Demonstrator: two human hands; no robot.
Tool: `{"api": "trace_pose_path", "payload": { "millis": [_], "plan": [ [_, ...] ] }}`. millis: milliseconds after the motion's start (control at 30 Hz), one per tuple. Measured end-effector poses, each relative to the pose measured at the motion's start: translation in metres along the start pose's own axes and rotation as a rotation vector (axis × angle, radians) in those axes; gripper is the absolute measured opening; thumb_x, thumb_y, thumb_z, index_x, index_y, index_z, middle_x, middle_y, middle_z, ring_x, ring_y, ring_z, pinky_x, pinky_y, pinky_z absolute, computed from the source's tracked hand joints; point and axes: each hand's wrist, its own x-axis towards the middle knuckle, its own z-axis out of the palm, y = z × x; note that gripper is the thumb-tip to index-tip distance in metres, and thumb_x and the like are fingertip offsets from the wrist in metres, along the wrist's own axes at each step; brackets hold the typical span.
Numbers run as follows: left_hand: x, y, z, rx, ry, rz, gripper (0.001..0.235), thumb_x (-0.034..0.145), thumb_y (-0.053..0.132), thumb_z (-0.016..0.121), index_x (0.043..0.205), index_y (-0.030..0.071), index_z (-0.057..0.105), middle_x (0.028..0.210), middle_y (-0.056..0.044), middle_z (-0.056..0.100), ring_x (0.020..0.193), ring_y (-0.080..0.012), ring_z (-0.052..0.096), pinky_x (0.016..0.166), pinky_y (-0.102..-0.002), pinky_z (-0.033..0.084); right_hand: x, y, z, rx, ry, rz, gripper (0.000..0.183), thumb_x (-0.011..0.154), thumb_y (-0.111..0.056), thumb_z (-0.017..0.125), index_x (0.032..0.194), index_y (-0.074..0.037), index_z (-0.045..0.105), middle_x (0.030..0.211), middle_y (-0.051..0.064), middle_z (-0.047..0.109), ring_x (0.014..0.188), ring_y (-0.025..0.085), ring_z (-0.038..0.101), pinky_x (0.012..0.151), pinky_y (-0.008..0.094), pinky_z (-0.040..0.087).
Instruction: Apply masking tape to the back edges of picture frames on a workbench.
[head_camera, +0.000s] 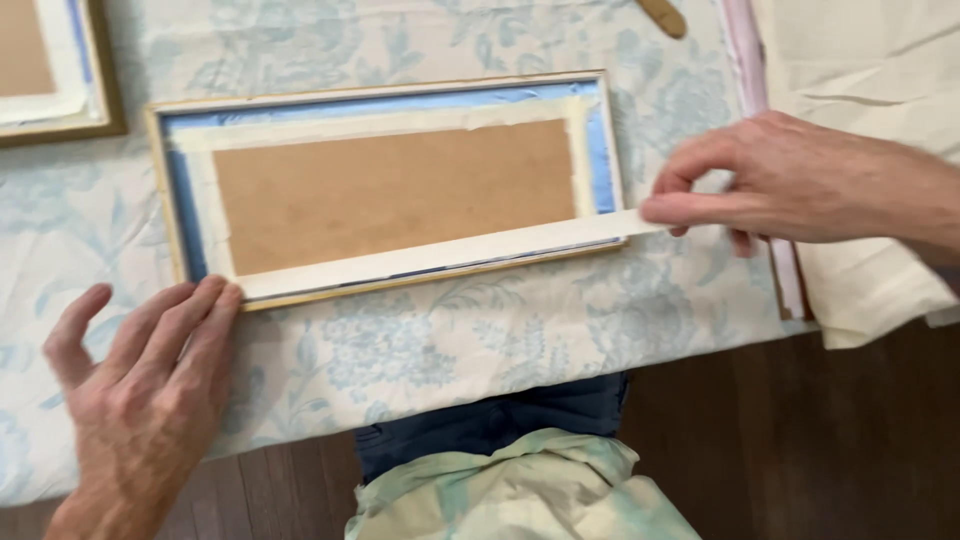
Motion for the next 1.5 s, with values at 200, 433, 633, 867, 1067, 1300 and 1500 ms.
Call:
{"api": "trace_pose_path", "payload": {
  "millis": [200,433,633,867,1067,1300,1500],
  "plan": [
    [-0.002,-0.001,0.002,0.036,-0.003,0.007,0.015,0.104,0.009,0.085,0.118,0.012,0.083,0.119,0.000,0.083,0.112,-0.0168,0.079,0.123,-0.045,0.037,0.008,0.006,0.012,0.046,0.203,-0.107,0.053,0.081,-0.055,0.083,0.057,-0.011,0.066,0.078,-0.010,0.075,0.054,0.007,0.076,0.077,0.022,0.055],
    [0.002,0.001,0.003,0.055,0.046,-0.002,0.015,0.105,0.003,0.084,0.116,0.014,0.082,0.115,0.004,0.082,0.108,-0.0146,0.078,0.120,-0.047,0.039,0.029,0.007,0.030,-0.070,0.290,-0.113,0.057,0.083,-0.060,0.079,0.056,-0.014,0.062,0.079,-0.008,0.068,0.071,0.009,0.065,0.080,0.028,0.057],
    [0.003,0.002,0.000,0.089,0.030,-0.005,0.012,0.108,0.004,0.085,0.115,0.014,0.082,0.114,0.004,0.083,0.106,-0.0138,0.079,0.122,-0.047,0.037,0.033,-0.016,0.028,-0.084,0.158,-0.020,0.059,0.087,-0.061,0.079,0.055,-0.012,0.067,0.063,-0.004,0.066,0.048,0.010,0.051,0.060,0.026,0.052],
    [0.001,0.003,-0.001,0.089,-0.004,0.001,0.011,0.108,0.007,0.082,0.116,0.015,0.083,0.116,0.005,0.083,0.108,-0.0137,0.079,0.123,-0.047,0.038,0.043,-0.012,0.029,-0.060,0.025,0.025,0.053,0.091,-0.058,0.074,0.064,-0.013,0.075,0.057,-0.002,0.074,0.046,0.009,0.048,0.054,0.024,0.046],
    [0.001,0.003,0.000,0.081,0.017,-0.013,0.012,0.109,0.005,0.081,0.116,0.014,0.083,0.116,0.005,0.083,0.108,-0.0137,0.079,0.122,-0.048,0.038,0.051,-0.014,0.029,-0.083,-0.019,0.069,0.051,0.091,-0.060,0.074,0.067,-0.015,0.076,0.056,-0.002,0.073,0.047,0.008,0.046,0.053,0.023,0.043],
    [0.001,0.003,-0.001,0.096,0.000,-0.018,0.014,0.109,0.005,0.078,0.118,0.016,0.082,0.118,0.007,0.082,0.110,-0.0121,0.079,0.122,-0.048,0.038,0.053,-0.015,0.031,-0.094,-0.010,0.034,0.055,0.090,-0.061,0.074,0.062,-0.014,0.074,0.054,-0.002,0.073,0.047,0.010,0.048,0.056,0.026,0.045],
    [0.002,0.002,0.000,0.078,0.020,-0.013,0.012,0.110,0.005,0.080,0.116,0.015,0.083,0.115,0.006,0.082,0.107,-0.0132,0.079,0.122,-0.048,0.038,0.054,-0.016,0.034,-0.124,-0.002,0.026,0.057,0.091,-0.060,0.074,0.058,-0.014,0.071,0.052,-0.003,0.069,0.045,0.009,0.044,0.052,0.024,0.042]
  ]
}}
